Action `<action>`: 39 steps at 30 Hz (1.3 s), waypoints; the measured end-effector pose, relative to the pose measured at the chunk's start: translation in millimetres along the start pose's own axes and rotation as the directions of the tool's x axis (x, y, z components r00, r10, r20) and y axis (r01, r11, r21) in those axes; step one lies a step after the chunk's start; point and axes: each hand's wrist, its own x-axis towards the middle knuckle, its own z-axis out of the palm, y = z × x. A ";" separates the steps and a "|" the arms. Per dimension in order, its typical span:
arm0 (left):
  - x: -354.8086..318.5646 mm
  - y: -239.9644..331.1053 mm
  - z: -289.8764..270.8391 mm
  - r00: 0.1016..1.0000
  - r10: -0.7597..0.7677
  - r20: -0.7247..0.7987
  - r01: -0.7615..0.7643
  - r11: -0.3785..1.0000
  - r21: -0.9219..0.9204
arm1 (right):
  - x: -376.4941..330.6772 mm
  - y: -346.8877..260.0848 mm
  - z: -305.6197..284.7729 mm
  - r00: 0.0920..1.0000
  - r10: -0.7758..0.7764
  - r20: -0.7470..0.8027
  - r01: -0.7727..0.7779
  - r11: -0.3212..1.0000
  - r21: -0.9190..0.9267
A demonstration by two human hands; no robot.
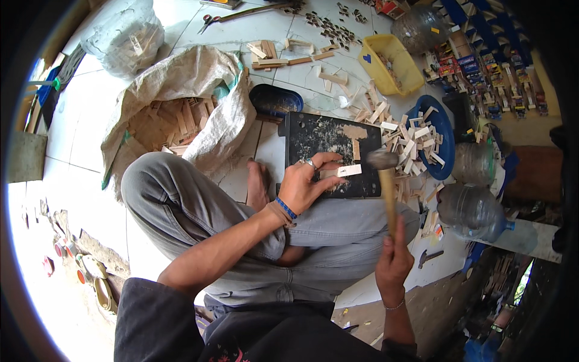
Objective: The person sits on the floor and repeatedly carves small wooden blocks using a chisel and hammer. They hold the block in one hand and strike the chisel with the hammer to shape the wood, then place the finished pieces into a blue tray.
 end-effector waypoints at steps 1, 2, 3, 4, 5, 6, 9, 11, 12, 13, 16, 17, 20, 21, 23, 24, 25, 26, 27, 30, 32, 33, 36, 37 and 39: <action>1.3 -1.1 1.3 1.000 0.012 -0.021 -0.012 1.000 -0.020 | -0.4 0.6 0.0 0.996 0.019 -0.086 -0.016 0.999 0.035; 1.4 -1.8 2.0 0.999 0.036 -0.028 -0.037 0.999 -0.008 | -0.3 1.5 -0.2 0.996 -0.008 -0.093 0.011 1.000 0.026; 1.8 -2.5 1.8 0.998 0.059 -0.033 -0.059 0.998 0.010 | 0.7 1.9 2.7 0.995 -0.014 -0.103 0.017 1.000 0.026; 2.3 -3.2 1.4 0.996 0.075 -0.040 -0.074 0.997 0.025 | 1.8 2.7 4.3 0.989 -0.059 -0.133 0.066 0.997 0.047; 2.6 -3.4 1.4 0.996 0.082 -0.044 -0.081 0.997 0.021 | 3.8 3.8 6.8 0.999 -0.044 -0.016 0.044 0.999 0.003; 2.4 -3.4 1.4 0.996 0.079 -0.045 -0.078 0.997 0.012 | 5.6 5.1 9.0 0.995 -0.062 0.083 0.064 0.998 -0.022; 4.0 -2.6 0.8 0.995 0.086 -0.049 -0.085 0.996 0.022 | 4.9 8.2 5.3 0.994 -0.031 0.107 0.036 0.999 -0.039; 1.1 -0.3 0.0 1.000 0.027 -0.013 -0.027 1.000 0.014 | -0.4 8.3 1.6 0.998 0.060 0.015 -0.061 0.997 0.041; 0.9 0.4 -1.3 1.000 -0.019 0.021 0.019 1.000 0.000 | -3.3 8.2 0.9 0.991 0.121 -0.048 -0.115 0.986 0.117; 0.8 0.9 -2.1 0.998 -0.051 0.047 0.052 0.999 -0.017 | -2.6 9.9 4.2 0.990 0.084 -0.113 -0.063 0.982 0.181; 1.6 1.0 -2.5 0.999 -0.001 0.035 -0.001 0.998 0.058 | -0.7 13.9 13.7 0.997 -0.067 0.032 0.068 0.997 -0.038; 1.7 0.6 -2.3 0.999 -0.016 0.034 0.015 0.999 0.043 | -0.2 15.1 15.5 0.993 -0.119 0.024 0.121 0.991 -0.058; 2.2 -0.9 -2.8 0.999 -0.040 0.025 0.040 0.999 0.026 | -2.1 16.3 12.8 0.998 -0.065 0.020 0.066 0.998 -0.025; 1.8 -1.2 -2.3 0.999 -0.036 0.025 0.036 0.999 0.032 | -5.1 15.5 9.0 1.000 -0.001 -0.031 0.001 1.000 0.005; 1.9 -1.3 -0.9 0.999 -0.023 0.030 0.022 0.999 0.039 | -6.9 14.8 6.7 0.985 0.005 -0.172 0.022 0.988 0.153; 2.0 -1.3 -0.7 0.999 -0.015 0.028 0.014 0.999 0.041 | -7.4 14.5 7.4 0.991 0.010 -0.135 0.007 0.992 0.127; 2.5 -1.3 -0.7 1.000 -0.006 0.026 0.005 0.999 0.048 | -4.8 15.9 11.0 0.997 -0.046 -0.060 0.048 0.998 0.029; 2.6 -1.1 -0.4 1.000 -0.006 0.011 0.006 0.999 0.032 | -4.1 16.1 13.9 0.999 -0.041 0.035 0.042 0.999 -0.014; 2.5 -1.1 0.1 1.000 -0.007 -0.007 0.007 1.000 0.020 | -2.8 17.0 17.2 0.991 -0.131 0.036 0.133 0.990 -0.052; 4.1 -2.1 -0.3 0.998 0.048 -0.049 -0.045 0.998 0.048 | -3.2 19.9 21.4 0.988 -0.148 0.042 0.150 0.988 -0.046; 0.2 -1.3 1.2 0.999 0.037 -0.036 -0.036 0.998 0.044 | -9.3 19.8 18.2 0.979 -0.126 -0.159 0.131 0.991 0.017; 1.4 -1.8 1.2 0.999 0.028 -0.025 -0.027 0.999 0.027 | -11.5 19.8 17.5 0.980 -0.080 -0.184 0.102 0.988 0.119; 3.3 -2.5 1.0 1.000 0.021 -0.021 -0.021 1.000 0.000 | -12.0 21.1 20.6 0.993 -0.100 -0.069 0.100 0.995 -0.002; 3.5 -2.6 1.1 0.999 0.024 -0.026 -0.024 1.000 -0.008 | -11.0 21.0 22.0 0.993 -0.119 -0.022 0.118 0.993 -0.015; 3.7 -2.9 0.5 0.998 0.040 -0.040 -0.040 0.999 0.001 | -7.9 18.7 25.0 0.988 -0.076 0.133 0.077 0.997 -0.003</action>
